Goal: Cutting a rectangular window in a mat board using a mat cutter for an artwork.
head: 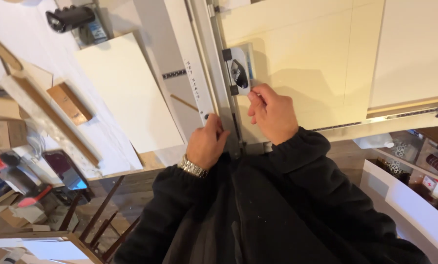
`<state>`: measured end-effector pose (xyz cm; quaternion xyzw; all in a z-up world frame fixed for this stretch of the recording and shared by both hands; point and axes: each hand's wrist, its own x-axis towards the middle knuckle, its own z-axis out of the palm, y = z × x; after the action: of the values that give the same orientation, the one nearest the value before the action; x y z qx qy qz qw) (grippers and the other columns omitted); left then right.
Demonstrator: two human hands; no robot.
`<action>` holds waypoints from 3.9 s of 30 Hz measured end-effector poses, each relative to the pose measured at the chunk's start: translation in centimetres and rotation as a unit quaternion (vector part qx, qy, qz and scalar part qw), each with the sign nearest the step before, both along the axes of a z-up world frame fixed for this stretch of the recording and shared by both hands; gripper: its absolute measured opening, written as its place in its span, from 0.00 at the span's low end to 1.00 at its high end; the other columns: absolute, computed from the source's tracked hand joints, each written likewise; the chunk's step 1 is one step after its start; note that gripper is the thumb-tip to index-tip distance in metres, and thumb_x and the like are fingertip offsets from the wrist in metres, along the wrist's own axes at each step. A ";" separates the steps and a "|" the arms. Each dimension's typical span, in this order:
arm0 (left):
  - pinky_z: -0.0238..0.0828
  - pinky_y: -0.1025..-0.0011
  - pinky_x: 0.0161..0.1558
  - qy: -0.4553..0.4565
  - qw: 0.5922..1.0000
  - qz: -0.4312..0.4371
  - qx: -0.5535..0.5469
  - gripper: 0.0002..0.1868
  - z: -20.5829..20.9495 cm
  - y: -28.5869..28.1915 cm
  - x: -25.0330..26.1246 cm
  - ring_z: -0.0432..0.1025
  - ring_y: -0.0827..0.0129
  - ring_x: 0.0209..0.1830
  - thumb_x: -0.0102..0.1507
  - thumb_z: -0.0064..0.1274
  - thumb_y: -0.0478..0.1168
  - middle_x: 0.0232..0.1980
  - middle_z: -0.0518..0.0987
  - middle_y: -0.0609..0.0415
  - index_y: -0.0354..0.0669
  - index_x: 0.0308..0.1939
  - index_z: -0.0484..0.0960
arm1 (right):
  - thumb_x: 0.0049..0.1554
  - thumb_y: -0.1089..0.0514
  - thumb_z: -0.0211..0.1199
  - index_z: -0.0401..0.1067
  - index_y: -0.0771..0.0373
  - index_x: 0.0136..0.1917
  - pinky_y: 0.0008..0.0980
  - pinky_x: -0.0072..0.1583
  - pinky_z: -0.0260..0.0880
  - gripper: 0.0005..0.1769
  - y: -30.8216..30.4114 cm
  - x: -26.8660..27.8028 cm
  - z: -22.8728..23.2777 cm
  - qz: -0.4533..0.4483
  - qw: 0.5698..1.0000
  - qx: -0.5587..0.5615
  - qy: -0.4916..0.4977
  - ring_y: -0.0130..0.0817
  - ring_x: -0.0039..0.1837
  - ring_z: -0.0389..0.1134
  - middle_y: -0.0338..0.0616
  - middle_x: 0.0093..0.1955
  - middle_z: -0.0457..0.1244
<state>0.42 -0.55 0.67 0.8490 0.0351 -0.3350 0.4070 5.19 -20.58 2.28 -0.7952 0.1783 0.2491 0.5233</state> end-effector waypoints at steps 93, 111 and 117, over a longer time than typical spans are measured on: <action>0.73 0.62 0.25 -0.125 0.936 -0.207 0.256 0.57 -0.2 -1.5 11.2 0.76 0.58 0.23 0.59 0.64 0.47 0.26 0.79 0.48 0.40 0.81 0.40 | 0.57 0.61 0.65 0.54 0.53 0.79 0.46 0.52 0.72 0.40 -0.9 -6.9 3.5 0.185 0.974 -0.100 -0.080 0.53 0.50 0.72 0.54 0.48 0.70; 0.74 0.62 0.25 -0.087 0.943 -0.213 0.240 0.51 -0.1 -2.4 12.0 0.76 0.61 0.21 0.60 0.50 0.35 0.25 0.79 0.49 0.31 0.80 0.36 | 0.58 0.60 0.64 0.50 0.54 0.76 0.51 0.54 0.70 0.38 -0.3 -5.3 4.6 0.236 0.962 -0.137 0.004 0.59 0.51 0.72 0.57 0.47 0.70; 0.72 0.64 0.22 -0.088 0.944 -0.211 0.237 0.51 -0.6 -2.4 12.0 0.74 0.62 0.19 0.59 0.50 0.35 0.24 0.78 0.50 0.30 0.80 0.36 | 0.56 0.60 0.67 0.52 0.55 0.75 0.53 0.51 0.69 0.39 0.3 -5.1 4.7 0.233 0.958 -0.165 0.012 0.59 0.48 0.71 0.55 0.42 0.69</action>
<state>12.46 -2.92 0.03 0.9349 -0.1026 -0.3194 0.1157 0.07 -20.27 7.02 -0.8867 0.0328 0.3413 0.3101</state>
